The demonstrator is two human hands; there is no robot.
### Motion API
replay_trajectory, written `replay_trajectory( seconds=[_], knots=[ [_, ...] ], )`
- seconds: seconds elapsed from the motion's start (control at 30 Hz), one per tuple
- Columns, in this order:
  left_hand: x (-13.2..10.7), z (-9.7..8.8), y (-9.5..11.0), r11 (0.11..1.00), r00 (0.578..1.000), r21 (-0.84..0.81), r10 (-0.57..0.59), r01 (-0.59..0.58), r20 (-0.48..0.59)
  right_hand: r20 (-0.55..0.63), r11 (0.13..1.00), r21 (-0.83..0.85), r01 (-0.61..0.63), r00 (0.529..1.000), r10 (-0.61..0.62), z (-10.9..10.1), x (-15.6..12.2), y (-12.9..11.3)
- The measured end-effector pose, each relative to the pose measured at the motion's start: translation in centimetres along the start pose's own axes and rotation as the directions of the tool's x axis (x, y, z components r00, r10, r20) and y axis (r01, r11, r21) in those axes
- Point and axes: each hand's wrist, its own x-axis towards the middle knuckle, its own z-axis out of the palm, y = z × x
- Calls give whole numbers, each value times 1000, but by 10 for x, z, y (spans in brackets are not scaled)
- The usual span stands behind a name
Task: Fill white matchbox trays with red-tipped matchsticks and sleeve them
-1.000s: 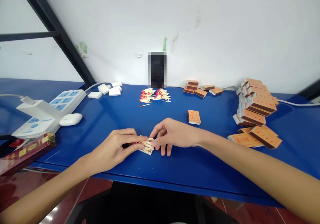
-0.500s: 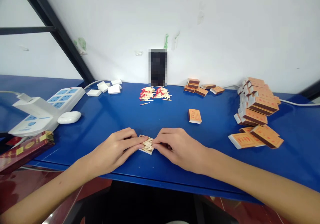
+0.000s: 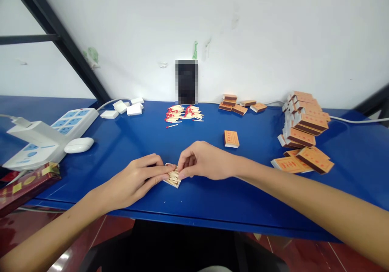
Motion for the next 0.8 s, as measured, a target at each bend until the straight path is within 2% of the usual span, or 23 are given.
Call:
replay_trajectory(
  seconds=[0.1, 0.2, 0.27, 0.37, 0.47, 0.63, 0.8],
  knots=[
    [1, -1, -1, 1000, 1000, -20, -18, 18, 7, 104, 998, 34, -58, 993, 54, -6, 8, -4],
    [1, -1, -2, 997, 1000, -68, -22, 22, 6, 143, 997, 18, -78, 987, 75, -7, 10, -10],
    [1, -2, -2, 996, 1000, -90, -21, 22, 12, 118, 998, -13, -58, 991, 59, -2, 7, -13],
    [1, -3, -2, 995, 999, -100, -16, 19, 29, 15, 997, -73, -8, 1000, 9, 7, 2, -14],
    [2, -5, -2, 992, 998, -122, -27, 33, 49, -39, 997, -71, 28, 999, -31, 16, -4, -11],
    [3, -6, -3, 982, 995, -175, -52, 67, 88, -166, 998, -56, -35, 986, 25, 27, -5, -11],
    [-1, -4, -2, 980, 997, -187, -60, 68, 45, -159, 982, -178, -63, 987, 34, 30, 0, -14]
  ],
)
